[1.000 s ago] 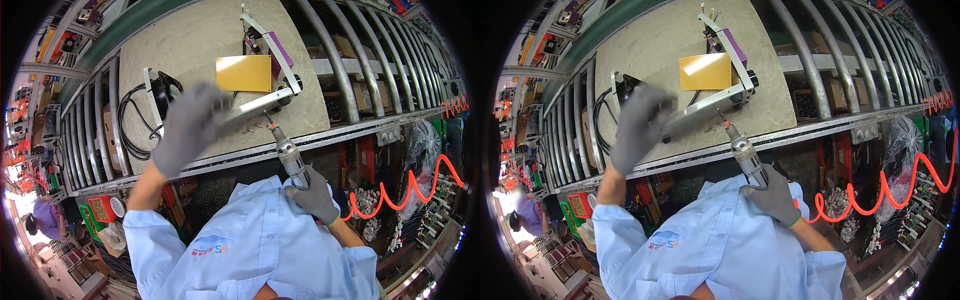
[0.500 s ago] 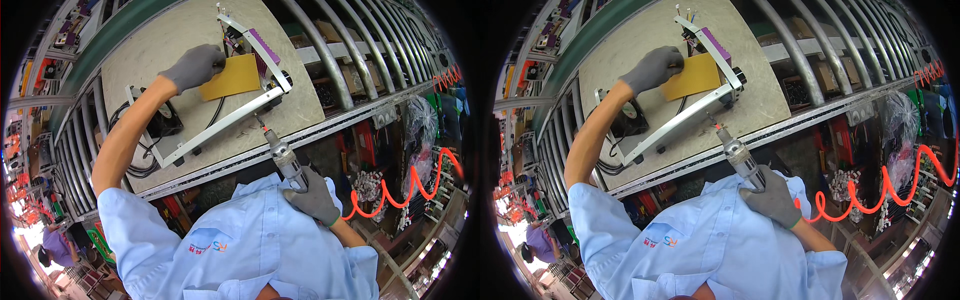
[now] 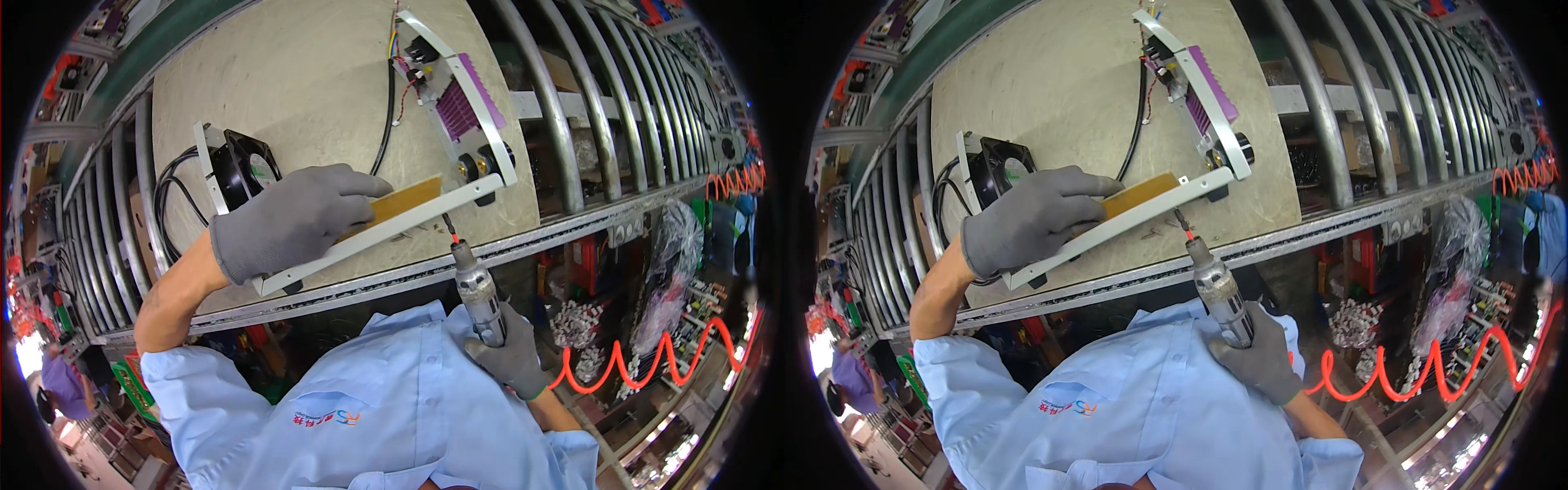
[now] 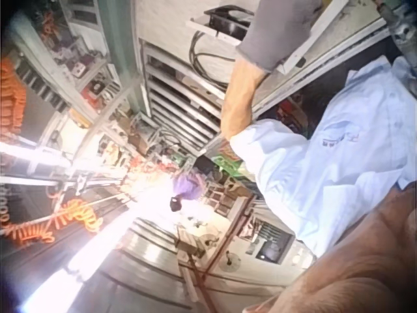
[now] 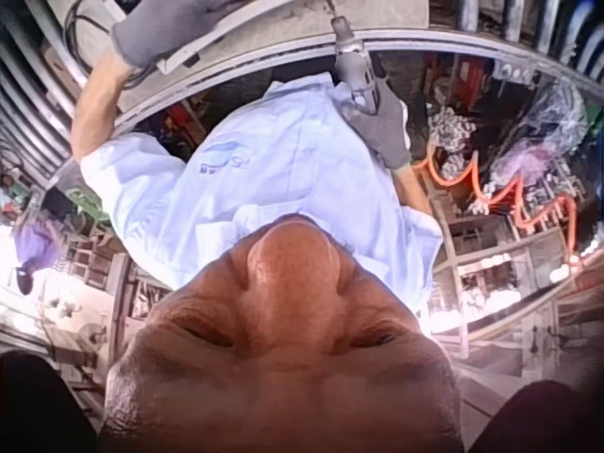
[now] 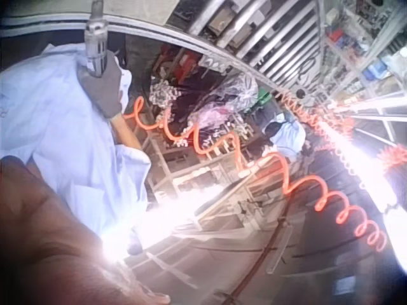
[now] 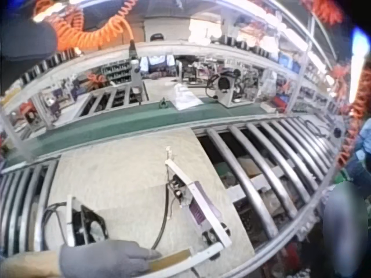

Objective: Assembling electronic components and wiring inside a metal chassis, including the use of an electric screwdriver.

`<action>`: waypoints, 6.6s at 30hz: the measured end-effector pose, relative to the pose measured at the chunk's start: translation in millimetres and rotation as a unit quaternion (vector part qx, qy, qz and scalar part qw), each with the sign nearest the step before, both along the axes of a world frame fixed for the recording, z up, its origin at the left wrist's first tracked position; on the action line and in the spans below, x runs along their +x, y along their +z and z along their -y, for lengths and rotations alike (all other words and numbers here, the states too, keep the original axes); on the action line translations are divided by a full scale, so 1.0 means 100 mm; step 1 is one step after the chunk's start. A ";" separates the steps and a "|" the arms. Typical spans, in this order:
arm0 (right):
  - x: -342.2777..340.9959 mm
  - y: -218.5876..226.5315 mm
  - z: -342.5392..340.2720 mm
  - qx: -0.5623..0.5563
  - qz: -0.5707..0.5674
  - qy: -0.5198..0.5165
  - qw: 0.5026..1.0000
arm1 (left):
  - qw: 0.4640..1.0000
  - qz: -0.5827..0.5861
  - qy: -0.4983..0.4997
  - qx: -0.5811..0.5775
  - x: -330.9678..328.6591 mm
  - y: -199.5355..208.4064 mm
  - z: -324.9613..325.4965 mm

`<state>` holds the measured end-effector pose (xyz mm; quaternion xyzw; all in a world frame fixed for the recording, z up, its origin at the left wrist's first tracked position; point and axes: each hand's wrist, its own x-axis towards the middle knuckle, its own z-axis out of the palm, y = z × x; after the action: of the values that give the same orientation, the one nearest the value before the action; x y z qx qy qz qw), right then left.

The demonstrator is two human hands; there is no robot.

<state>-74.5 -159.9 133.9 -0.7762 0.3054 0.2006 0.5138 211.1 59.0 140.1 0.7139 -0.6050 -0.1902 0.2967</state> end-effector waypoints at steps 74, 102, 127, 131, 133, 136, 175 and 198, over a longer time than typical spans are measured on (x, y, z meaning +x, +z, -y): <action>0.08 -0.29 0.37 0.239 0.005 0.014 0.971 | 0.878 -0.405 0.245 0.071 -0.15 -0.23 0.67; 0.02 -0.07 0.32 0.281 0.020 0.004 0.960 | 0.847 -0.409 0.309 0.139 -0.20 -0.12 0.82; -0.63 -0.67 0.70 0.145 0.046 -0.053 0.987 | 0.920 0.226 0.317 0.046 -1.43 -1.24 1.00; -0.67 -0.64 0.66 0.143 0.042 -0.046 0.988 | 0.916 0.134 0.360 -0.113 -1.41 -1.19 0.93; -0.73 -0.72 0.63 0.066 0.099 0.008 0.993 | 0.906 -0.062 0.397 -0.131 -1.54 -0.88 0.93; -0.74 -0.64 0.54 0.056 0.117 0.047 0.990 | 0.784 -0.433 0.411 -0.170 -1.71 -0.68 0.78; -0.18 -0.58 -0.13 0.230 0.099 0.073 0.965 | 0.912 -0.030 0.372 0.171 -0.73 0.34 -0.01; 0.00 -0.59 -0.10 0.227 0.085 0.097 0.965 | 0.915 -0.051 0.309 0.253 -0.54 0.40 0.18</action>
<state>-74.2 -149.6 75.2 -0.6790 0.1301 0.2467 0.6791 156.8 41.1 179.9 0.9060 -0.2700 -0.2714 0.1804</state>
